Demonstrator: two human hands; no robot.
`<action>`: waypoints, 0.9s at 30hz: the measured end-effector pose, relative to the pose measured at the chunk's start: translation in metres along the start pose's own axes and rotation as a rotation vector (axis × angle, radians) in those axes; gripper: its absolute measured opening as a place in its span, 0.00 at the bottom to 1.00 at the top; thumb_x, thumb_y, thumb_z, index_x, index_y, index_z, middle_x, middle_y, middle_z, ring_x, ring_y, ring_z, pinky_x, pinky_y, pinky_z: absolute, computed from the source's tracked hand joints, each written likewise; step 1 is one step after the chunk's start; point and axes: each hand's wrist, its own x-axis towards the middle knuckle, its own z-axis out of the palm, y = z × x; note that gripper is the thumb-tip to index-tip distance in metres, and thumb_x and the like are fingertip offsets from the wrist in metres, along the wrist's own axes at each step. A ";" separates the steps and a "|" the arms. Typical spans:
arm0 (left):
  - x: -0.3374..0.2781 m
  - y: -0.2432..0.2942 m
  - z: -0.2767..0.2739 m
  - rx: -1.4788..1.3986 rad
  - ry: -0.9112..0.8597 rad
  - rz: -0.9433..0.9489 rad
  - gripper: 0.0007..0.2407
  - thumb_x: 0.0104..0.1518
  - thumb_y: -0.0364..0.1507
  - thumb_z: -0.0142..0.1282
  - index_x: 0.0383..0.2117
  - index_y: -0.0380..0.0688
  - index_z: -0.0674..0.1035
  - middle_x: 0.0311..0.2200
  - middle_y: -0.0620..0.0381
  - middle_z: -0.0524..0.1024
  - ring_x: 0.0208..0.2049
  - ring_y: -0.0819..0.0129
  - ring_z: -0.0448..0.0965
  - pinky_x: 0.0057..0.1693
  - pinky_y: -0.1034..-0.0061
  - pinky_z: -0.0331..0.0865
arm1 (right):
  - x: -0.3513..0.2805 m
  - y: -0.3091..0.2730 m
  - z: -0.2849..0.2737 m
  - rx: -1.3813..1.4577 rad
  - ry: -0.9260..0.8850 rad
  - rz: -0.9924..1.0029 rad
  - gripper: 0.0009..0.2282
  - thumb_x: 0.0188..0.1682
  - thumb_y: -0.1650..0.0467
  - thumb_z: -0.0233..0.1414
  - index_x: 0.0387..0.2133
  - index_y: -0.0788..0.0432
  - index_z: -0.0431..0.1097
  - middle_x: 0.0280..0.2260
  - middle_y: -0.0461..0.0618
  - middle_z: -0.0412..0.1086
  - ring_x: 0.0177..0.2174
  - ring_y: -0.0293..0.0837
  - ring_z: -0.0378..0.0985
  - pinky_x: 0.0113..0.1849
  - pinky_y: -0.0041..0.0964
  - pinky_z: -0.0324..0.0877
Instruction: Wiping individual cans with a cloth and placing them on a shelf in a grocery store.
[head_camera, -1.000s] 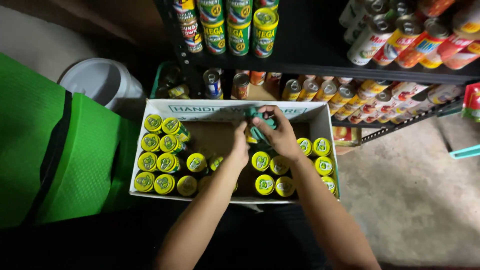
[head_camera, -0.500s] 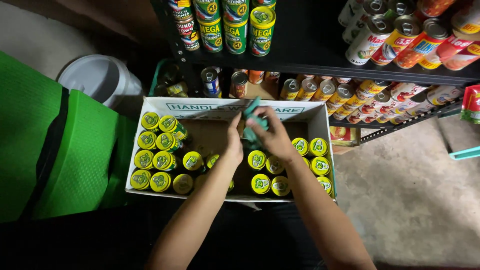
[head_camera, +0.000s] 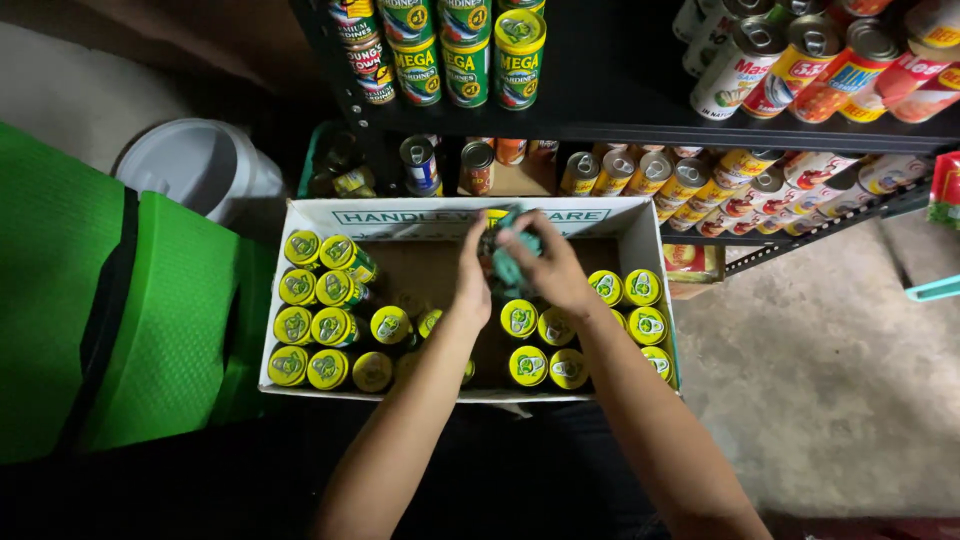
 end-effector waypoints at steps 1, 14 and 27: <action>-0.005 -0.002 0.004 0.075 0.004 0.020 0.30 0.47 0.52 0.64 0.52 0.45 0.77 0.44 0.51 0.78 0.45 0.66 0.77 0.53 0.72 0.71 | 0.002 0.005 -0.003 0.010 0.097 -0.018 0.10 0.53 0.66 0.60 0.39 0.57 0.67 0.34 0.50 0.68 0.36 0.40 0.70 0.44 0.40 0.68; 0.014 0.000 -0.017 0.130 -0.017 0.014 0.37 0.47 0.59 0.57 0.57 0.46 0.72 0.49 0.47 0.75 0.47 0.60 0.74 0.56 0.69 0.67 | 0.000 -0.009 0.010 -0.061 -0.009 -0.042 0.13 0.49 0.65 0.64 0.38 0.56 0.68 0.31 0.48 0.69 0.35 0.39 0.71 0.42 0.39 0.67; -0.036 0.028 0.034 0.269 0.122 0.076 0.46 0.45 0.59 0.58 0.69 0.46 0.60 0.69 0.44 0.56 0.70 0.54 0.55 0.72 0.50 0.41 | -0.004 -0.031 0.003 0.019 0.016 -0.113 0.18 0.46 0.71 0.66 0.41 0.57 0.62 0.33 0.46 0.67 0.36 0.40 0.69 0.43 0.36 0.66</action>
